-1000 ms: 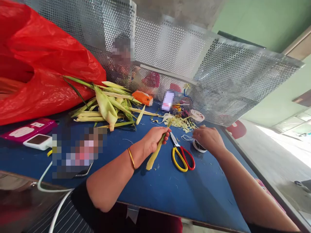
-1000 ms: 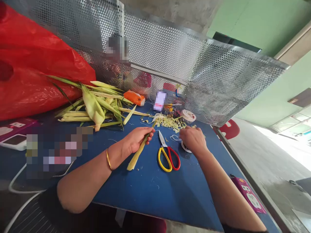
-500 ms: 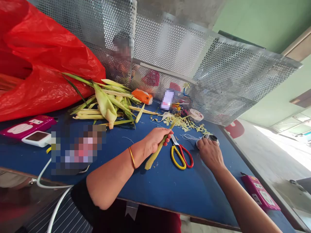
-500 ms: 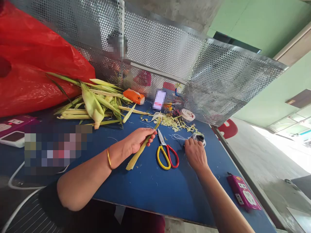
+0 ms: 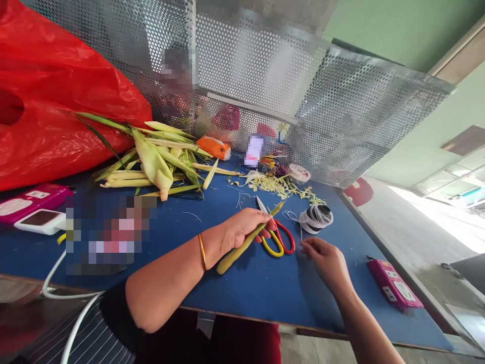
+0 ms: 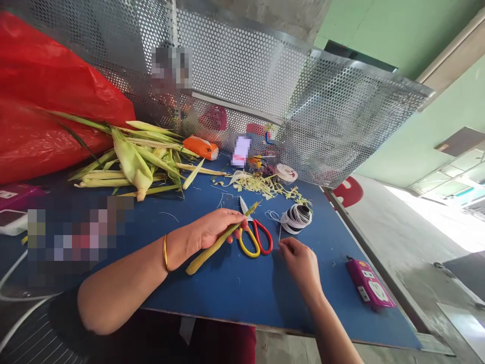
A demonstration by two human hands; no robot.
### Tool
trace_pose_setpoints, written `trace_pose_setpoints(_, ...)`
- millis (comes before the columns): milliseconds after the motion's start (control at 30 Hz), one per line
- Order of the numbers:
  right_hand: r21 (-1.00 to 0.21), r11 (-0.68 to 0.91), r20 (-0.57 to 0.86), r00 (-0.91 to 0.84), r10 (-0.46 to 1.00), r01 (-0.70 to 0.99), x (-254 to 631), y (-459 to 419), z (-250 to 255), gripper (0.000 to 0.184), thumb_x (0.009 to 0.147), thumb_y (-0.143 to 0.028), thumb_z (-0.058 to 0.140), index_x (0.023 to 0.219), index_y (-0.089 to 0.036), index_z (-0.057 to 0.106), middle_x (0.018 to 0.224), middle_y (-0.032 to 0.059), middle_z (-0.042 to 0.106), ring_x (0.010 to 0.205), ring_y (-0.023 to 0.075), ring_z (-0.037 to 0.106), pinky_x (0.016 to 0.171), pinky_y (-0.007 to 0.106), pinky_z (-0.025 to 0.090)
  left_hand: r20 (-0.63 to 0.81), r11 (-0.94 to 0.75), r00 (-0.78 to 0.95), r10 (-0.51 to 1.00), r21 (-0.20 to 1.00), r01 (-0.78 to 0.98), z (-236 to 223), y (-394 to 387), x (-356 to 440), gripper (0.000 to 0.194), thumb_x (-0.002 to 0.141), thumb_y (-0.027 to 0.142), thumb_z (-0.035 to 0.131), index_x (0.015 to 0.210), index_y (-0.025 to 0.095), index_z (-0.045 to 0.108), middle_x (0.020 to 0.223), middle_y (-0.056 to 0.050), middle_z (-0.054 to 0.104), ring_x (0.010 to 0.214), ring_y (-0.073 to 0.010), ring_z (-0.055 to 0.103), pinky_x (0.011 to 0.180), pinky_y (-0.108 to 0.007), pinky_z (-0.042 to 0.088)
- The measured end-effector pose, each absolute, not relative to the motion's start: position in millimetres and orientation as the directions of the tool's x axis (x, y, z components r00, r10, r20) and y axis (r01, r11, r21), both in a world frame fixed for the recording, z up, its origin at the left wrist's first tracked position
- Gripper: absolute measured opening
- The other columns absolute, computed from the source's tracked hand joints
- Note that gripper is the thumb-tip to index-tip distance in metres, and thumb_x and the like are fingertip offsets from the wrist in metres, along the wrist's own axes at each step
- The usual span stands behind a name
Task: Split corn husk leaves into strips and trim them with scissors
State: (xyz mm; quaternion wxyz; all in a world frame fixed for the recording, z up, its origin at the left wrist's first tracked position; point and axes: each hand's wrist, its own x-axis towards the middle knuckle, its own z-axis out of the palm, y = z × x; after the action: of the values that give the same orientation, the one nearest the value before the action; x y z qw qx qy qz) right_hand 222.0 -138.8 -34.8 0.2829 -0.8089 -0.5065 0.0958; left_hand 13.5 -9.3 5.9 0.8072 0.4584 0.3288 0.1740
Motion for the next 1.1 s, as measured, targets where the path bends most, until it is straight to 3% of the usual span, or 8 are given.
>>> trace_pose_setpoints(167, -0.564, -0.236, 0.249, 0.435, 0.865, 0.791, 181.8, -133.6, -34.6, 0.031, 0.089, -0.042, 0.045, 0.078, -0.022, 0.065, 0.058, 0.0006, 0.066, 0.053, 0.0177, 0.059, 0.053, 0.026, 0.039, -0.445, 0.592, 0.755, 0.482, 0.800, 0.094, -0.9, -23.4, 21.7, 0.017, 0.087, 0.020, 0.057, 0.078, 0.010, 0.066, 0.086, -0.009, 0.070, 0.058, -0.0120, 0.065, 0.046, -0.021, 0.035)
trace_pose_setpoints(367, -0.286, -0.023, 0.404, 0.142, 0.904, 0.958, 141.8, -129.4, -42.2, 0.025, 0.092, -0.020, 0.039, 0.087, -0.021, 0.063, 0.081, 0.0061, 0.072, 0.066, 0.0183, 0.066, 0.058, 0.025, 0.040, -0.523, 0.730, 0.759, 0.387, 0.677, 0.094, -16.8, -18.3, 29.9, 0.022, 0.091, 0.018, 0.051, 0.075, 0.010, 0.064, 0.065, -0.003, 0.063, 0.052, -0.0093, 0.061, 0.044, -0.018, 0.032)
trace_pose_setpoints(467, -0.117, 0.047, 0.441, 0.009, 0.897, 0.992, 132.8, -131.7, -48.6, 0.028, 0.094, -0.015, 0.036, 0.086, -0.018, 0.063, 0.077, 0.0078, 0.070, 0.065, 0.0194, 0.066, 0.058, 0.026, 0.040, -0.538, 0.763, 0.753, 0.379, 0.642, 0.076, -18.1, -13.5, 29.5, 0.028, 0.094, 0.017, 0.047, 0.072, 0.010, 0.063, 0.060, -0.003, 0.062, 0.045, -0.0056, 0.050, 0.045, -0.017, 0.035)
trace_pose_setpoints(533, -0.086, 0.088, 0.441, -0.041, 0.896, 0.992, 131.7, -133.7, -50.2, 0.029, 0.096, -0.016, 0.036, 0.083, -0.018, 0.063, 0.073, 0.0065, 0.068, 0.064, 0.0185, 0.065, 0.059, 0.026, 0.039, -0.549, 0.767, 0.725, 0.415, 0.640, 0.045, -14.6, -12.4, 28.0, 0.028, 0.093, 0.017, 0.048, 0.071, 0.010, 0.063, 0.059, -0.002, 0.060, 0.045, -0.0061, 0.048, 0.046, -0.018, 0.038)
trace_pose_setpoints(767, -0.411, 0.129, 0.339, 0.020, 0.941, 0.902, 144.0, -140.1, -36.2, 0.024, 0.098, -0.028, 0.043, 0.088, -0.021, 0.064, 0.077, 0.0019, 0.069, 0.067, 0.0149, 0.064, 0.062, 0.022, 0.042, -0.507, 0.695, 0.655, 0.561, 0.718, -0.040, 0.9, -6.5, 21.9, 0.024, 0.092, 0.013, 0.049, 0.072, 0.010, 0.062, 0.055, 0.002, 0.053, 0.044, -0.0062, 0.048, 0.047, -0.019, 0.042)
trace_pose_setpoints(867, -0.493, 0.041, 0.295, 0.122, 0.948, 0.869, 156.1, -136.5, -29.4, 0.021, 0.095, -0.032, 0.048, 0.091, -0.021, 0.065, 0.079, 0.0012, 0.069, 0.067, 0.0145, 0.062, 0.062, 0.022, 0.043, -0.423, 0.594, 0.640, 0.641, 0.802, -0.065, 7.0, 6.1, 13.6, 0.022, 0.090, 0.013, 0.051, 0.071, 0.011, 0.061, 0.055, 0.002, 0.052, 0.043, -0.0067, 0.047, 0.045, -0.020, 0.041)
trace_pose_setpoints(967, -0.345, -0.124, 0.222, 0.209, 0.952, 0.930, 165.9, -123.2, -25.2, 0.020, 0.091, -0.030, 0.052, 0.103, -0.018, 0.064, 0.093, 0.0067, 0.068, 0.076, 0.0185, 0.063, 0.067, 0.026, 0.044, -0.314, 0.444, 0.581, 0.751, 0.891, -0.092, 13.7, 22.9, 0.9, 0.021, 0.089, 0.013, 0.052, 0.071, 0.011, 0.062, 0.057, 0.001, 0.053, 0.043, -0.0074, 0.048, 0.045, -0.021, 0.043)
trace_pose_setpoints(1100, -0.055, -0.179, 0.038, 0.182, 0.983, 0.982, 161.0, -96.7, -22.3, 0.031, 0.084, -0.019, 0.054, 0.114, -0.011, 0.060, 0.104, 0.0143, 0.065, 0.096, 0.0264, 0.063, 0.079, 0.032, 0.043, -0.232, 0.296, 0.491, 0.840, 0.954, -0.056, 20.7, 42.3, -15.8, 0.019, 0.087, 0.013, 0.054, 0.070, 0.011, 0.061, 0.057, 0.000, 0.055, 0.044, -0.0077, 0.049, 0.043, -0.021, 0.042)
